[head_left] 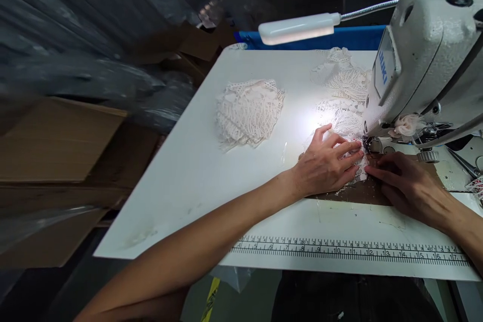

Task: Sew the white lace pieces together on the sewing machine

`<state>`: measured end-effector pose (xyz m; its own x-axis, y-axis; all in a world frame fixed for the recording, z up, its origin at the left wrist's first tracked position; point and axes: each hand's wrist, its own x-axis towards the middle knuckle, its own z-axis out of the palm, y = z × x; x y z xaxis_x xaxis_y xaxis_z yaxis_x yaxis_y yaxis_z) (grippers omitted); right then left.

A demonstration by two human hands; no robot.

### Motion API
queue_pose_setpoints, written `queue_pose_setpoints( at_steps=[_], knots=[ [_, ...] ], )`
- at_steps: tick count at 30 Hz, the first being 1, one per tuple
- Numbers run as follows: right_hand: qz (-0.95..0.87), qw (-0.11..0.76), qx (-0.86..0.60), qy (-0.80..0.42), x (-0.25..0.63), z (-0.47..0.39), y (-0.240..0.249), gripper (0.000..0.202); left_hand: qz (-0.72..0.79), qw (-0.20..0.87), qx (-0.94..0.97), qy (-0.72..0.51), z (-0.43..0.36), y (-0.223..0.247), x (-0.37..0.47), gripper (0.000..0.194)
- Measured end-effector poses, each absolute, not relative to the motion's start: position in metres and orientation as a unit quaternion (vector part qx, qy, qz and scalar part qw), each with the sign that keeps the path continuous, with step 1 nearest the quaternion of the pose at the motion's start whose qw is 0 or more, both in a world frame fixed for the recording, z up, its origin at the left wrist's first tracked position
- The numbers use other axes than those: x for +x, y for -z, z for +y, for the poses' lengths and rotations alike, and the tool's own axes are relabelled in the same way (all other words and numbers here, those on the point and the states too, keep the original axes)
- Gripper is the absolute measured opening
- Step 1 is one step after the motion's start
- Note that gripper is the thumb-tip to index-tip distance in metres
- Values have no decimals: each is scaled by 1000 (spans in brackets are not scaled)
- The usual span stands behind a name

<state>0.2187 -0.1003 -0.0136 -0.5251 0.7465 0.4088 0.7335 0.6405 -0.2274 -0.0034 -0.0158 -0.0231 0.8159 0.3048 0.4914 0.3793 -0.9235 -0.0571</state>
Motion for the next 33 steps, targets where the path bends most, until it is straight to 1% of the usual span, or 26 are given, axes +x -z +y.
queue_pose_setpoints(
  at_steps=[4,11,17,33],
  knots=[
    [-861,278,-426,-1,222,-100,18,30,-177,72,-952,238,-16,23,-3,26],
    [-889,226,-398,31,220,-98,10,32,-176,67,-953,238,-16,24,-3,26],
    [-888,228,-397,38,219,-99,10,33,-178,70,-953,233,-15,24,-2,26],
    [-888,226,-400,24,216,-100,12,28,-179,55,-954,233,-14,24,-3,27]
  ],
)
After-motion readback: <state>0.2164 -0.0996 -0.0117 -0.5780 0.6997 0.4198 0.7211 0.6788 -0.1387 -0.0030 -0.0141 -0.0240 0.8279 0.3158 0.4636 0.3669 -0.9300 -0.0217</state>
